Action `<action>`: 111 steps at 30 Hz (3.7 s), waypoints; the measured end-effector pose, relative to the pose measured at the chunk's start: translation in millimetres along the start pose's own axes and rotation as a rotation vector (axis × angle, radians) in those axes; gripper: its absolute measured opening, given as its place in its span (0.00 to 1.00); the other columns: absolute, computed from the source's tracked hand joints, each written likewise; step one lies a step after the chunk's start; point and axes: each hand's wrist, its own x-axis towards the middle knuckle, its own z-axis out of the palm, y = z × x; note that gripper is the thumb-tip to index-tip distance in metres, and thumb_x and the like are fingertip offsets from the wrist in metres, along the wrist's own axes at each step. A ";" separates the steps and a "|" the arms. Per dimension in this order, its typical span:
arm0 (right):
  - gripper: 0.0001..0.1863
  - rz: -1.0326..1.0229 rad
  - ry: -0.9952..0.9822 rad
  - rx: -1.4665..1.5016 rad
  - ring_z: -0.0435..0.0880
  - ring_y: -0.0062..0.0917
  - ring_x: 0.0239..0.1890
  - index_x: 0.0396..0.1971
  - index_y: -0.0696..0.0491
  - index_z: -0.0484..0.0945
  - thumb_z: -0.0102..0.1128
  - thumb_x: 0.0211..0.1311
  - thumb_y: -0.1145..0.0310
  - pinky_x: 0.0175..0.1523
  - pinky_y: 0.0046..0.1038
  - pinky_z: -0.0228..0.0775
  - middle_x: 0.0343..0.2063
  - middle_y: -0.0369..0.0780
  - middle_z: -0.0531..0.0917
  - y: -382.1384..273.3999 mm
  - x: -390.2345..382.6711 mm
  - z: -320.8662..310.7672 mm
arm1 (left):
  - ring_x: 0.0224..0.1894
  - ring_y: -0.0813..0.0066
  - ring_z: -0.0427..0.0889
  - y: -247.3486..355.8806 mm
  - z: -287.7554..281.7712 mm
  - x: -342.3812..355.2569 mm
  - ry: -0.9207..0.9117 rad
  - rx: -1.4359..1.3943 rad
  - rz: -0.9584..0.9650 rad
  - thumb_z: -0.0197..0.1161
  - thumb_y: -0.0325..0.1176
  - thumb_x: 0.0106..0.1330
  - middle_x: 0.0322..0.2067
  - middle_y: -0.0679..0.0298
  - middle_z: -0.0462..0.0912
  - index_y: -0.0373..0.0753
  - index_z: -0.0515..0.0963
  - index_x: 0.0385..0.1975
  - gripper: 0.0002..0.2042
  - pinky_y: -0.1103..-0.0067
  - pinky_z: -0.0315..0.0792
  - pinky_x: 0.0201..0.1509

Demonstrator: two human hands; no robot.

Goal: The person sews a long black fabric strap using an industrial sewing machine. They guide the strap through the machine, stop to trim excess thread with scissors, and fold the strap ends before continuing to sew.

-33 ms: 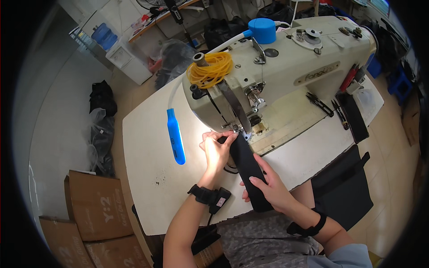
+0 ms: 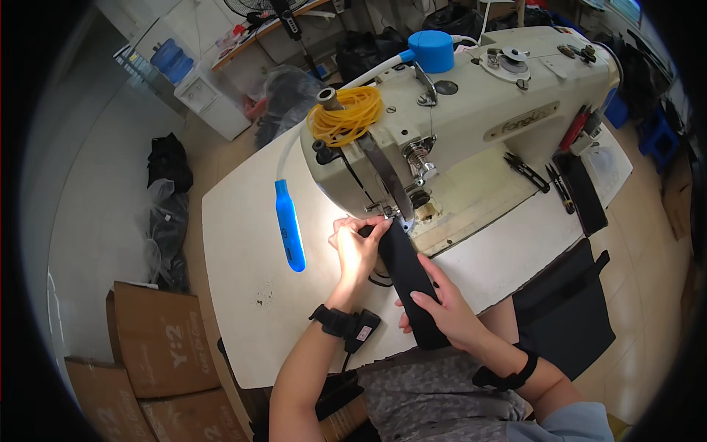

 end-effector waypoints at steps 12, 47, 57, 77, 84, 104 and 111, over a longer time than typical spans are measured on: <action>0.35 -0.019 -0.005 0.011 0.83 0.29 0.30 0.69 0.50 0.37 0.42 0.68 0.75 0.36 0.28 0.78 0.39 0.50 0.77 2.2 0.7 -0.8 | 0.45 0.67 0.69 0.8 -0.9 0.6 -0.025 0.077 0.034 0.67 0.43 0.55 0.29 0.61 0.81 0.40 0.85 0.31 0.13 0.72 0.52 0.51; 0.36 0.000 -0.006 -0.038 0.82 0.29 0.30 0.69 0.51 0.35 0.43 0.67 0.76 0.37 0.30 0.79 0.37 0.49 0.77 -1.1 1.4 0.3 | 0.44 0.68 0.67 4.6 3.9 -0.9 0.007 0.107 0.054 0.66 0.38 0.56 0.29 0.67 0.80 0.39 0.79 0.34 0.11 0.72 0.50 0.50; 0.35 0.025 -0.003 -0.058 0.83 0.30 0.30 0.69 0.49 0.37 0.43 0.67 0.75 0.36 0.30 0.79 0.37 0.49 0.78 -4.4 1.2 1.4 | 0.44 0.64 0.68 2.1 -4.1 -5.8 0.015 0.150 0.188 0.66 0.30 0.52 0.37 0.60 0.76 0.39 0.72 0.39 0.16 0.67 0.57 0.51; 0.42 0.207 -0.141 0.059 0.84 0.38 0.33 0.69 0.42 0.29 0.48 0.67 0.75 0.40 0.40 0.80 0.36 0.54 0.79 -4.1 -65.7 -19.3 | 0.54 0.72 0.76 -4.1 -55.8 -20.9 -0.517 0.153 0.811 0.74 0.39 0.45 0.45 0.65 0.81 0.42 0.83 0.35 0.17 0.63 0.59 0.67; 0.41 0.137 -0.142 -0.071 0.84 0.35 0.31 0.69 0.45 0.32 0.49 0.67 0.75 0.38 0.34 0.79 0.35 0.51 0.80 7.4 -69.5 -20.8 | 0.55 0.71 0.76 -7.2 -57.6 -25.3 -0.520 0.110 0.783 0.75 0.46 0.43 0.46 0.64 0.81 0.40 0.80 0.39 0.24 0.62 0.58 0.67; 0.14 -0.248 0.175 -0.751 0.75 0.18 0.10 0.46 0.60 0.73 0.54 0.65 0.69 0.13 0.18 0.63 0.15 0.39 0.79 -53.1 92.8 -34.8 | 0.56 0.67 0.74 -5.6 -44.0 -44.0 -0.405 0.217 0.755 0.68 0.50 0.53 0.47 0.57 0.80 0.36 0.78 0.41 0.24 0.61 0.60 0.65; 0.17 -0.232 0.122 -0.783 0.77 0.20 0.10 0.47 0.63 0.68 0.55 0.65 0.67 0.13 0.18 0.64 0.16 0.40 0.79 -42.8 106.0 -32.1 | 0.57 0.66 0.73 -8.6 -44.6 -44.1 -0.442 0.218 0.699 0.67 0.49 0.55 0.47 0.56 0.80 0.36 0.77 0.43 0.24 0.62 0.60 0.64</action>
